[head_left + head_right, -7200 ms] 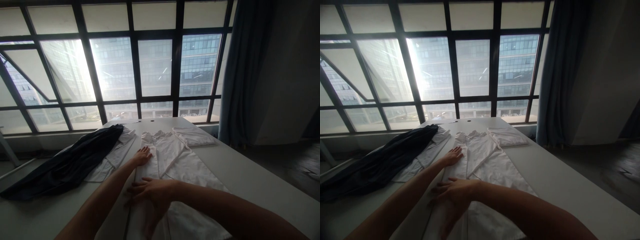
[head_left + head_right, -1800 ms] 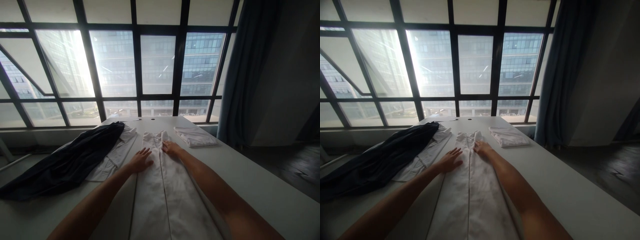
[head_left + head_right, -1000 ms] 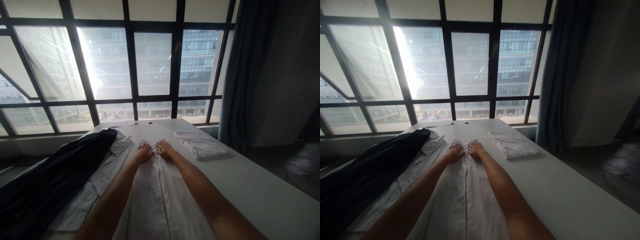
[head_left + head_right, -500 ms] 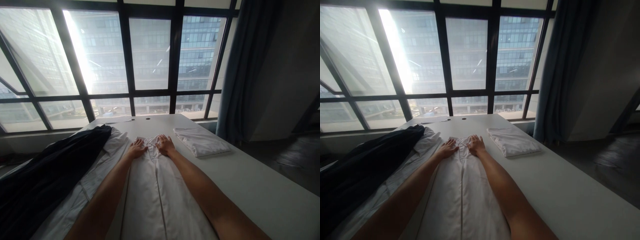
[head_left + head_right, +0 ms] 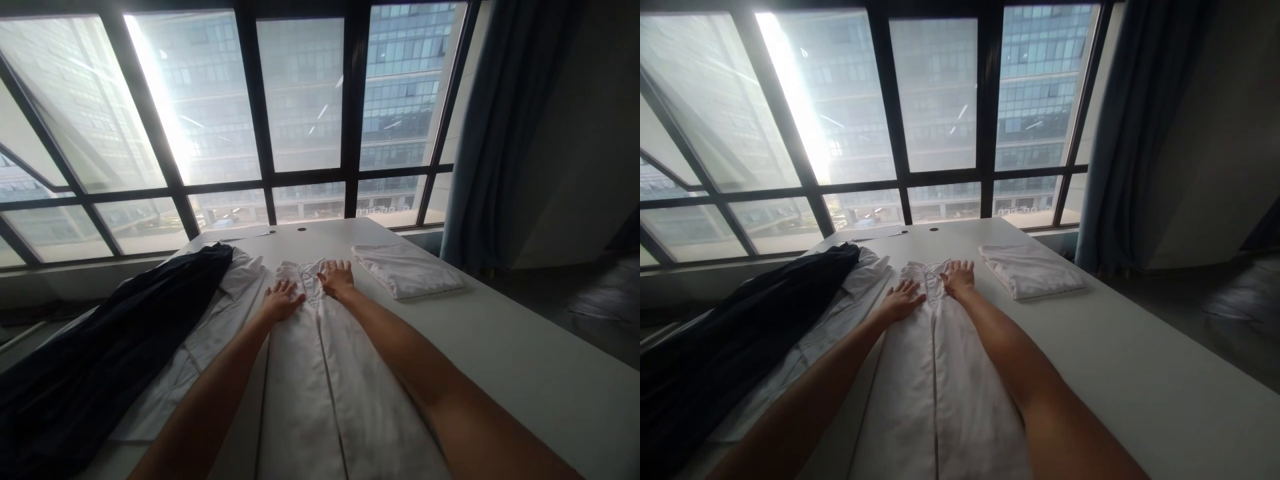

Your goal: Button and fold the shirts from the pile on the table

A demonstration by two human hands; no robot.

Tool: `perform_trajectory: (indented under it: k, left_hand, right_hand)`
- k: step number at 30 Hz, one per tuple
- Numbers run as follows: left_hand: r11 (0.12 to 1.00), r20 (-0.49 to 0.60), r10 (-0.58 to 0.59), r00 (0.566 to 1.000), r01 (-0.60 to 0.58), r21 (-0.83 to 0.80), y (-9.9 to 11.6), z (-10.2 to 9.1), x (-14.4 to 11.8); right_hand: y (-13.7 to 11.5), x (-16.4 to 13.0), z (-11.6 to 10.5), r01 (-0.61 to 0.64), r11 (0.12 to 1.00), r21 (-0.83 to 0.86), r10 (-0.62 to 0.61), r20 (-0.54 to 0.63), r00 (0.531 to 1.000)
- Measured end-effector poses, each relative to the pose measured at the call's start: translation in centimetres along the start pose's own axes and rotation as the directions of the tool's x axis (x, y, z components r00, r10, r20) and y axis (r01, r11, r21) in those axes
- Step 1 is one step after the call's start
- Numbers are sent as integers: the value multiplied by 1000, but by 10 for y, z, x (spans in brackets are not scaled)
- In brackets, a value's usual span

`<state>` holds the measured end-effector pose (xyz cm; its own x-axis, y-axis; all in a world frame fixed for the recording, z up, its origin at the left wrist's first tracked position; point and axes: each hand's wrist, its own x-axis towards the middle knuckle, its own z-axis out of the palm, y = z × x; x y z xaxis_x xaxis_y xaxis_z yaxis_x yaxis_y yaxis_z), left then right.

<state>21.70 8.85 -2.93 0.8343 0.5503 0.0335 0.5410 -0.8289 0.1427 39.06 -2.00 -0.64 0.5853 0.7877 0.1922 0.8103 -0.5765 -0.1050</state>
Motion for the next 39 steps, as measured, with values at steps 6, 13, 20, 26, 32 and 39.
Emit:
perform_trajectory:
  k: [6,13,20,26,32,39]
  left_hand:
    - [1000,-11,-16,1000,16,-2,-13,1,25]
    - [988,-210,47,977,-16,151,27,-15,32]
    - [971,-79,239,968,-237,41,53,16,6]
    - [981,-86,193,977,-191,31,51,-3,7]
    - [992,-77,123,989,-123,0,52,-10,-39]
    - [969,-143,194,970,-213,-125,32,-3,-99]
  right_hand:
    - [1,-95,-18,140,983,115,-161,199,967]
    - [10,-138,-17,218,961,171,-255,241,936]
    - [13,-91,-4,228,963,144,-256,221,941]
    - [-1,-72,-10,239,969,54,-245,129,961]
    - [2,-111,-21,283,959,36,-284,57,957]
    - [20,-147,-23,378,906,189,-390,29,920]
